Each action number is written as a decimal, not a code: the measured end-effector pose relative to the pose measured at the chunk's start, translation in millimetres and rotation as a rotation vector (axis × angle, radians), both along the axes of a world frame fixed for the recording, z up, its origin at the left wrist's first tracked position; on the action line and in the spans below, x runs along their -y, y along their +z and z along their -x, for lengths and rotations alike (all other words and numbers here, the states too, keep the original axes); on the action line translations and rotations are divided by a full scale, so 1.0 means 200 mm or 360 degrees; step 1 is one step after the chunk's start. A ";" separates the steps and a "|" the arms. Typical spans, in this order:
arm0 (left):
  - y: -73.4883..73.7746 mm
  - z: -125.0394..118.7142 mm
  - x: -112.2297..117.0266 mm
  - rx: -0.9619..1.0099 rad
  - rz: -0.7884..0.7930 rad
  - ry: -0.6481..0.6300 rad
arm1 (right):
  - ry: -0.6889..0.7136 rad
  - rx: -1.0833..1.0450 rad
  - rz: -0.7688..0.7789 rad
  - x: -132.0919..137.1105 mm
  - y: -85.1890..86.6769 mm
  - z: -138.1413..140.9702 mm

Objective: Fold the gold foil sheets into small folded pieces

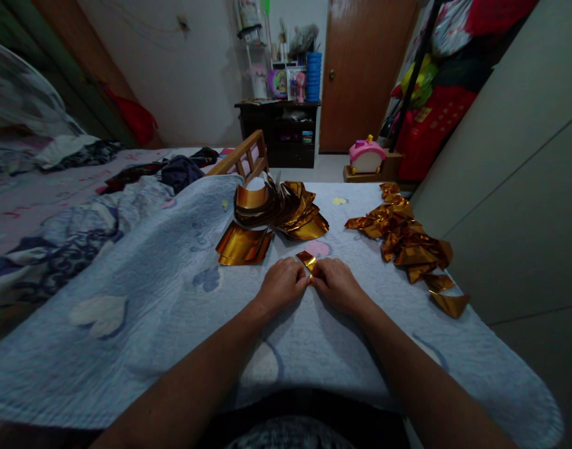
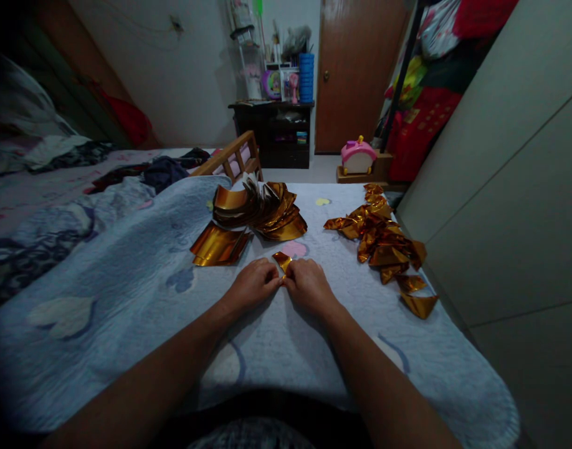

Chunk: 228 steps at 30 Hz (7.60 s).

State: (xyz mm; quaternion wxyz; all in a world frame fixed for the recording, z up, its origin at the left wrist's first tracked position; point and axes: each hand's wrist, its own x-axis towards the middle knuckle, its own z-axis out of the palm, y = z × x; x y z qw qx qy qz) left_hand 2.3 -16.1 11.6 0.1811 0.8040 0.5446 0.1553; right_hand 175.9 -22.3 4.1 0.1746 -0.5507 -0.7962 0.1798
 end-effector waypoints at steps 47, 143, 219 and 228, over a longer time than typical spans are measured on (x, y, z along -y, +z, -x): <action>0.01 0.08 -0.02 0.0363 -0.0015 -0.0167 | 0.0123 -0.0056 -0.0092 0.04 -0.02 -0.04; -0.03 0.07 -0.04 0.0082 -0.0388 -0.0371 | 0.0026 -0.0198 -0.0418 0.02 -0.05 -0.05; 0.00 0.02 -0.05 0.0913 0.0141 -0.0039 | -0.0182 -0.0425 -0.0169 -0.01 -0.03 -0.04; 0.03 0.02 -0.04 0.0954 0.0359 -0.0143 | -0.0146 -0.1004 0.0134 0.00 0.01 -0.05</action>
